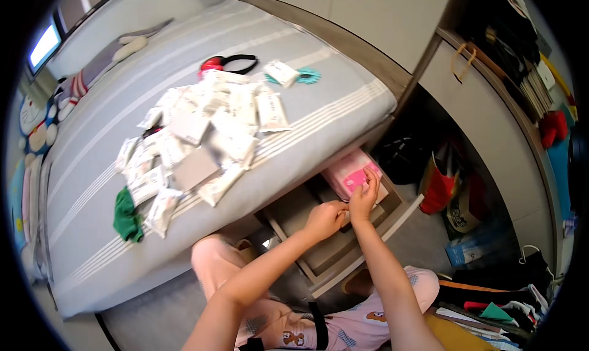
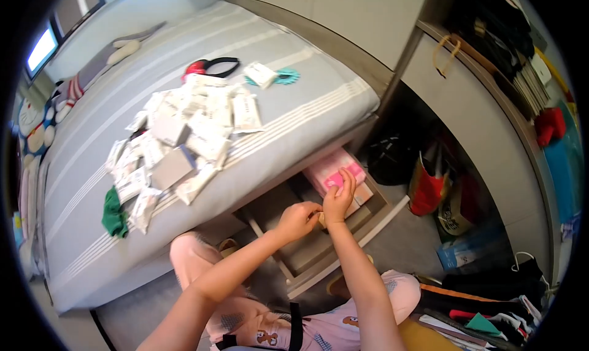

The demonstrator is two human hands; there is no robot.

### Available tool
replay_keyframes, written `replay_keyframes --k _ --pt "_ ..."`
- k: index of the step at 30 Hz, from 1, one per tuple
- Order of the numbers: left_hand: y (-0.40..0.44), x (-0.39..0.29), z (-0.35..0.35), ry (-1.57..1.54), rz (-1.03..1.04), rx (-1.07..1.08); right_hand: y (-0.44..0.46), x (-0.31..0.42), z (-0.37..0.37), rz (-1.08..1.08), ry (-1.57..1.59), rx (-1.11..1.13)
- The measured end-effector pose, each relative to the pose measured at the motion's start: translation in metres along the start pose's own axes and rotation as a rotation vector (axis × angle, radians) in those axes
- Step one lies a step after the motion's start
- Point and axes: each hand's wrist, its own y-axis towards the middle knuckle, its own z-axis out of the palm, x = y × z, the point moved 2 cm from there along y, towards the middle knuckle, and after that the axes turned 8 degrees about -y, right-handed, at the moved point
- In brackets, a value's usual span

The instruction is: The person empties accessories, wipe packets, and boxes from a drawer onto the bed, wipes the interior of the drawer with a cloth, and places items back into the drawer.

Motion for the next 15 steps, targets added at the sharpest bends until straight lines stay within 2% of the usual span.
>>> replay_keyframes --k 2,4,6,8,10,13,15 --pt "-0.005 -0.021 -0.037 0.105 0.09 -0.119 -0.001 0.053 0.01 -0.058 0.156 0.038" --pt "-0.015 -0.033 -0.084 0.203 0.135 -0.178 0.001 0.1 0.021 -0.011 0.29 0.101" --pt "-0.027 -0.035 -0.138 0.306 0.302 -0.43 -0.005 0.12 0.048 -0.068 0.341 0.176" --pt "-0.035 -0.029 -0.197 0.56 0.306 -0.654 -0.002 0.162 0.065 -0.219 0.29 0.302" --pt "-0.046 -0.03 -0.243 0.712 0.22 -0.826 -0.002 0.196 0.096 -0.233 0.361 0.403" --pt "-0.07 -0.012 -0.273 0.634 -0.004 -0.742 0.002 0.239 0.143 -0.287 0.387 0.477" --pt "-0.084 -0.011 -0.278 0.659 -0.008 -0.65 0.007 0.252 0.177 -0.344 0.288 0.551"
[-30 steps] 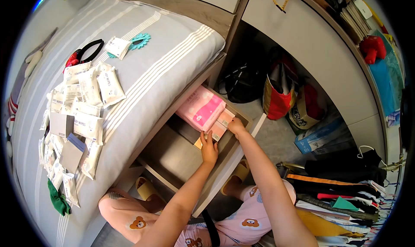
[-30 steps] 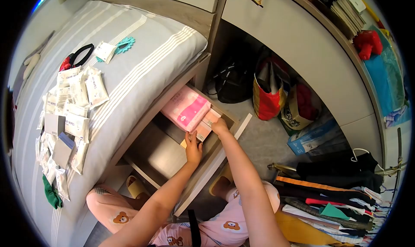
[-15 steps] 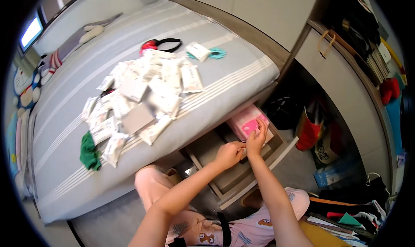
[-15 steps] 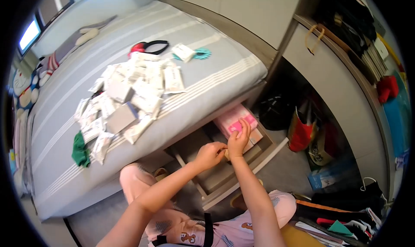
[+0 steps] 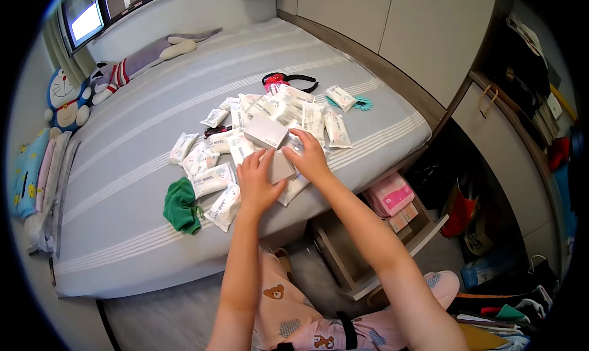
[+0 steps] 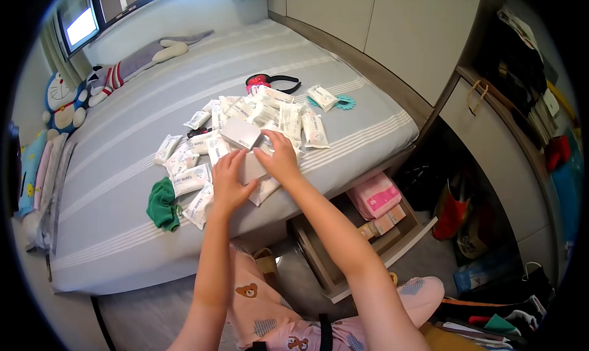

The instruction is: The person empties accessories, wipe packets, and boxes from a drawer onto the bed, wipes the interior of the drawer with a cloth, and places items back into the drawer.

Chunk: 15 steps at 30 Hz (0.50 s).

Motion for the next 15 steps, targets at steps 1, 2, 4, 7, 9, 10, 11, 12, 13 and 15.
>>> replay_keyframes --k 1,2,4,7,9,10,11,12,13,15 --pt "-0.003 0.003 -0.003 0.009 0.013 0.045 0.011 0.002 0.009 -0.032 -0.082 0.053" --pt "-0.003 0.007 -0.005 0.007 0.029 0.046 0.021 0.001 0.015 -0.024 -0.127 0.111" --pt "-0.002 0.018 0.0 -0.03 -0.022 0.049 0.036 0.006 0.022 -0.011 -0.218 0.23" --pt "-0.001 0.022 0.006 -0.062 -0.095 0.027 0.051 0.01 0.035 0.028 -0.308 0.312" --pt "-0.004 0.022 0.006 -0.086 -0.121 0.002 0.057 0.014 0.039 0.058 -0.371 0.385" --pt "-0.004 0.021 0.005 -0.101 -0.121 -0.012 0.059 0.017 0.038 0.073 -0.401 0.42" --pt "-0.004 0.02 0.004 -0.115 -0.12 -0.025 0.061 0.02 0.036 0.07 -0.399 0.417" --pt "-0.005 0.018 0.002 -0.112 -0.122 -0.05 0.064 0.029 0.029 0.067 -0.397 0.414" --pt "-0.006 0.017 0.001 -0.109 -0.121 -0.074 0.064 0.034 0.024 0.066 -0.395 0.407" --pt "-0.005 0.01 -0.003 -0.157 -0.061 -0.131 0.059 0.029 0.012 -0.018 -0.304 0.085"
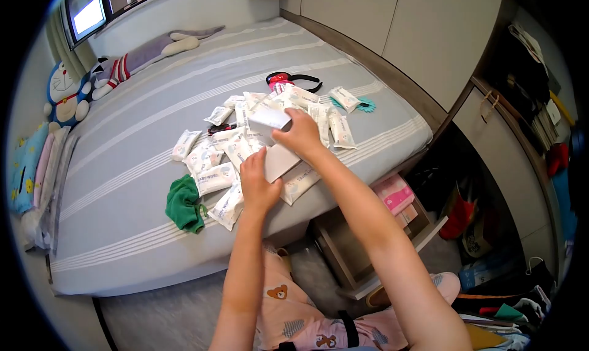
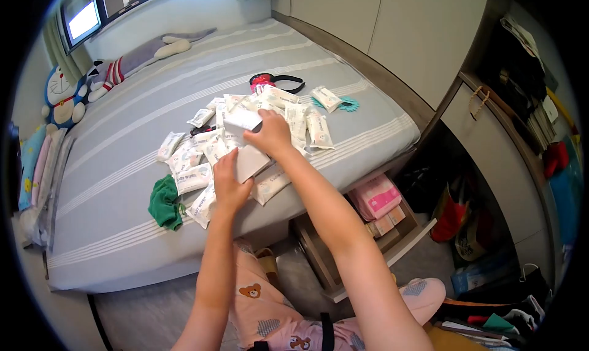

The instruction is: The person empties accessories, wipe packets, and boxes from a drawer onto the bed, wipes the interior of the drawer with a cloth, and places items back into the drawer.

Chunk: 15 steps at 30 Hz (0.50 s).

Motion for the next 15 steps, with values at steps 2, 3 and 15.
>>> replay_keyframes --k 2,3,15 --pt "0.0 -0.014 -0.002 -0.115 0.105 -0.04 -0.014 -0.023 -0.018 0.184 0.294 -0.103" --pt "-0.002 -0.022 0.0 -0.166 0.15 -0.045 -0.023 -0.04 -0.028 0.229 0.418 -0.154" --pt "-0.168 -0.104 0.176 -0.777 -0.746 0.798 -0.324 -0.296 -0.187 0.908 -0.06 -0.605"
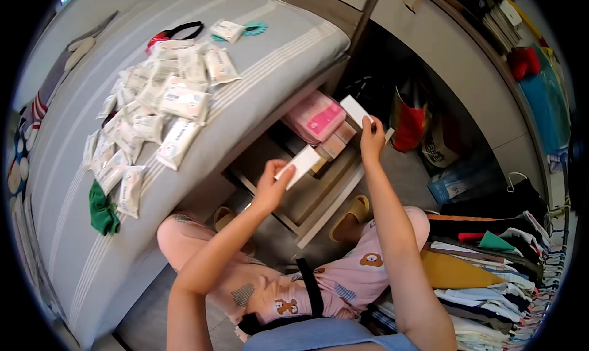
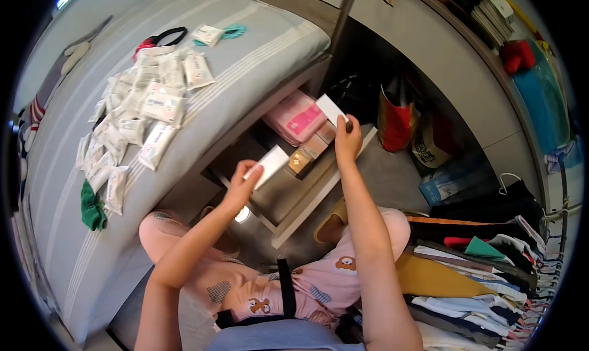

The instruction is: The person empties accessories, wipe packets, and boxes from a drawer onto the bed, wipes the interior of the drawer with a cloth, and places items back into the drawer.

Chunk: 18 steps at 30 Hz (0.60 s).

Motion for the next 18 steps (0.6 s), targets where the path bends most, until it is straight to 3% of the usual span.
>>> replay_keyframes --k 3,4,7,11,15,16,18 --pt "0.029 0.085 0.037 0.256 -0.331 0.039 -0.006 -0.036 -0.02 -0.152 -0.337 -0.066" --pt "0.035 0.1 0.049 0.391 -0.352 0.013 -0.009 -0.045 -0.022 -0.218 -0.422 -0.083" --pt "0.061 0.164 0.08 0.42 -0.486 0.029 -0.014 -0.068 -0.029 -0.301 -0.511 -0.099" --pt "0.101 0.271 0.107 0.049 -0.368 0.039 -0.018 -0.069 -0.031 -0.28 -0.428 -0.106" --pt "0.093 0.247 0.116 0.339 -0.391 -0.296 -0.017 -0.075 -0.029 -0.277 -0.346 -0.127" --pt "0.095 0.25 0.118 0.243 -0.589 -0.239 -0.018 -0.076 -0.027 -0.266 -0.33 -0.127" --pt "0.104 0.246 0.118 0.014 -0.711 -0.064 -0.019 -0.075 -0.025 -0.25 -0.295 -0.132"
